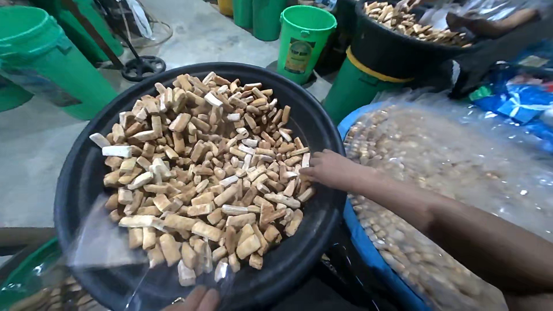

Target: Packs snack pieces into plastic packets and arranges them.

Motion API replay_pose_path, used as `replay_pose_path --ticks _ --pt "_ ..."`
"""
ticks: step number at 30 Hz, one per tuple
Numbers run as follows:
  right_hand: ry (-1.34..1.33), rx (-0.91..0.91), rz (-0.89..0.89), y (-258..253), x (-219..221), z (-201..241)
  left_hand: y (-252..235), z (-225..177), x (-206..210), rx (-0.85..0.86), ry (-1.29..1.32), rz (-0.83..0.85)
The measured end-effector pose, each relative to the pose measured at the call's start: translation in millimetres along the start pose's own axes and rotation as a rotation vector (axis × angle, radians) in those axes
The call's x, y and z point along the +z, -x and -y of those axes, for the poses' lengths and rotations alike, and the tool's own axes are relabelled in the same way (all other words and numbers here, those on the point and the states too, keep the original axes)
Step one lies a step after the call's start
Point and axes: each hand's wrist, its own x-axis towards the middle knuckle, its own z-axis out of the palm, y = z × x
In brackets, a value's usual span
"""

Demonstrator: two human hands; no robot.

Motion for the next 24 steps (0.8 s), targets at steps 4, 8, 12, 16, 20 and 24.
replay_pose_path --ticks 4,8,12,16,20,24 --pt "-0.142 -0.006 -0.098 25 -17 16 -3 8 16 -0.044 0.314 -0.181" --pt "-0.117 -0.077 -0.047 55 -8 27 -10 19 27 -0.178 0.97 -0.313" --pt "-0.343 -0.088 -0.308 69 -26 40 -48 21 11 -0.05 0.551 -0.707" --pt "-0.662 -0.262 -0.675 54 -37 64 -109 2 -30 0.171 0.145 -0.674" --pt "-0.65 -0.236 -0.892 33 -32 81 -155 -11 -54 0.13 0.333 -0.496" --pt "-0.359 -0.143 -1.025 24 -26 85 -170 -24 -53 0.176 0.378 -0.545"
